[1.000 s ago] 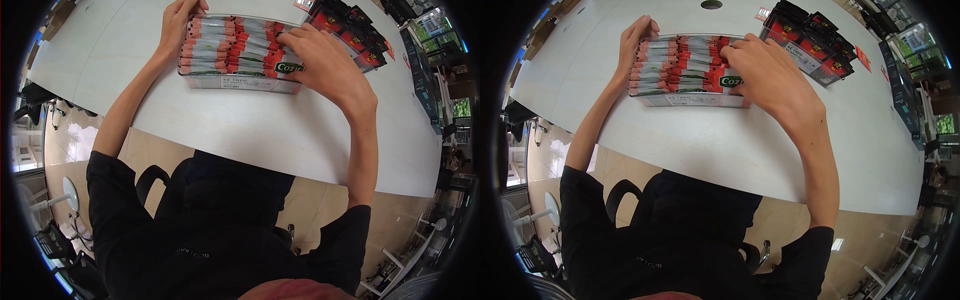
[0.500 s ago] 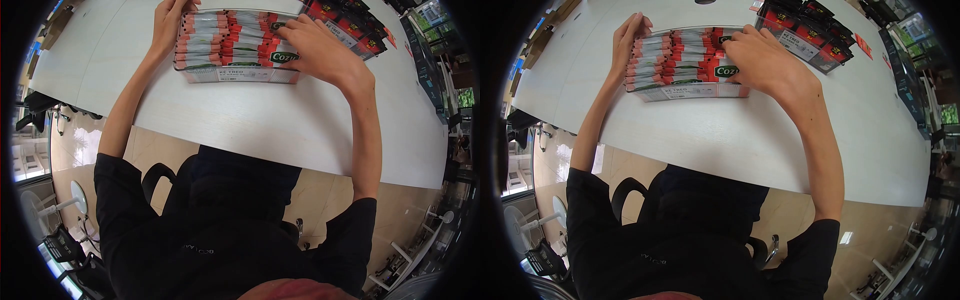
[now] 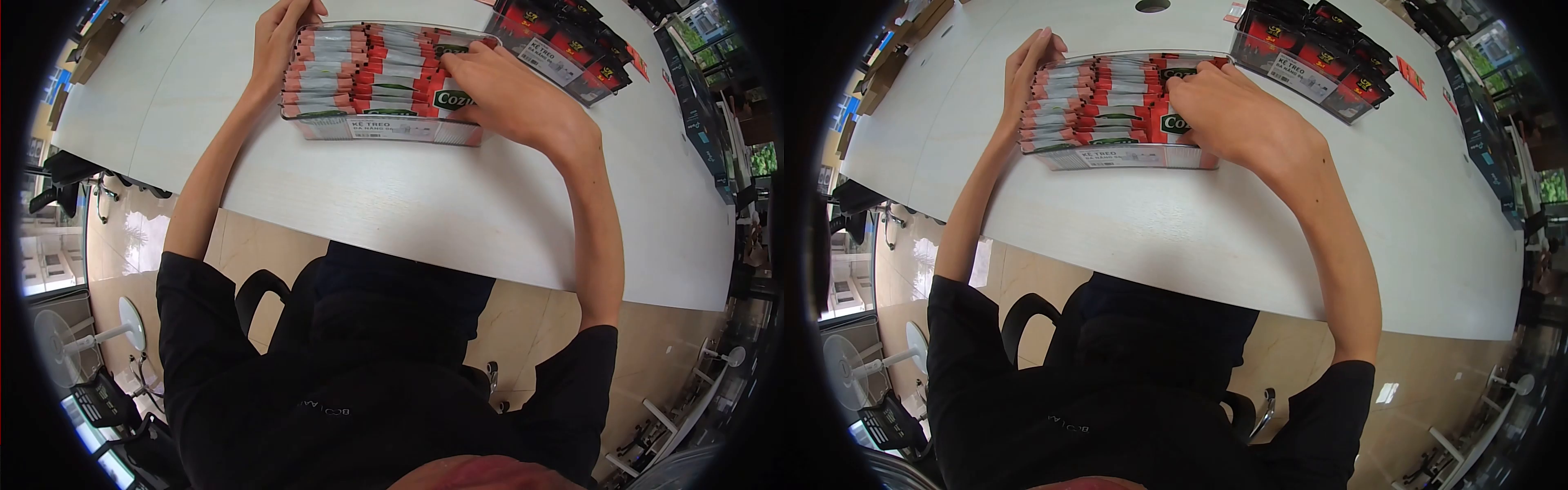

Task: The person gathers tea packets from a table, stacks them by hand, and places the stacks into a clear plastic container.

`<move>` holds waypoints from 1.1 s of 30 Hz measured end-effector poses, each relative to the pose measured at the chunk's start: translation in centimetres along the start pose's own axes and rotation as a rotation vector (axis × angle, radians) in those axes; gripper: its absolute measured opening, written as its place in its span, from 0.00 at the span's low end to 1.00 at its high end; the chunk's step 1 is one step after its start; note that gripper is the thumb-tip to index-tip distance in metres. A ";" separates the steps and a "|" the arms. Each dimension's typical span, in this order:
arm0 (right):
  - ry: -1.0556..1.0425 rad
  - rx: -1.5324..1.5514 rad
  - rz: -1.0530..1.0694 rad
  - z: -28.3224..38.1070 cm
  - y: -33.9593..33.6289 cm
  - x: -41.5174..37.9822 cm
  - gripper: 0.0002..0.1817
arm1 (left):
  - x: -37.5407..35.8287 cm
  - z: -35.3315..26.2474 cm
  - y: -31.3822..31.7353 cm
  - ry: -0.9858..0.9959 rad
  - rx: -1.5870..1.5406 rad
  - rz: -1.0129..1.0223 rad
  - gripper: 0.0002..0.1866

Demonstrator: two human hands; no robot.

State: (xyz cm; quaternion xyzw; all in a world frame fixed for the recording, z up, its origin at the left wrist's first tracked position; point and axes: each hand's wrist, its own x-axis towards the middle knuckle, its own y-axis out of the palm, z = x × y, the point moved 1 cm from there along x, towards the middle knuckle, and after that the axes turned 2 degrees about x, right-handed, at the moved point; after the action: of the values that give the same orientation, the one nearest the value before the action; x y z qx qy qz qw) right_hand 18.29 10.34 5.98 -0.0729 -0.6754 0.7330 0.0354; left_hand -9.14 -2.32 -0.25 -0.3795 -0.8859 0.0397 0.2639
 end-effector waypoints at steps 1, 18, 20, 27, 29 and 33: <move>0.002 0.005 0.000 0.0 0.1 0.1 0.20 | 0.0 -0.1 0.0 0.009 0.011 0.001 0.24; 0.009 0.099 -0.099 -0.4 1.0 0.6 0.24 | 0.3 1.0 -0.7 -0.127 -0.089 -0.005 0.22; -0.132 0.091 -0.331 -1.0 2.7 -0.1 0.21 | 0.3 1.1 -0.8 -0.130 -0.096 0.006 0.22; 0.021 0.124 -0.060 0.7 0.5 -1.4 0.31 | 0.0 0.8 -0.5 -0.064 -0.113 0.016 0.20; 0.058 0.126 0.021 1.1 -1.1 -1.1 0.32 | -0.1 0.7 -0.4 -0.145 -0.142 0.028 0.20; -0.025 0.080 -0.036 0.7 -0.7 -1.5 0.36 | -0.3 0.4 -0.2 -0.131 -0.123 0.015 0.20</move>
State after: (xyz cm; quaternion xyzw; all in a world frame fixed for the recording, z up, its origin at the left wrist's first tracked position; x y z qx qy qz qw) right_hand 19.68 9.51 6.86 -0.0500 -0.6471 0.7595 0.0432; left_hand -9.33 -2.61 -0.62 -0.3981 -0.8992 0.0120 0.1812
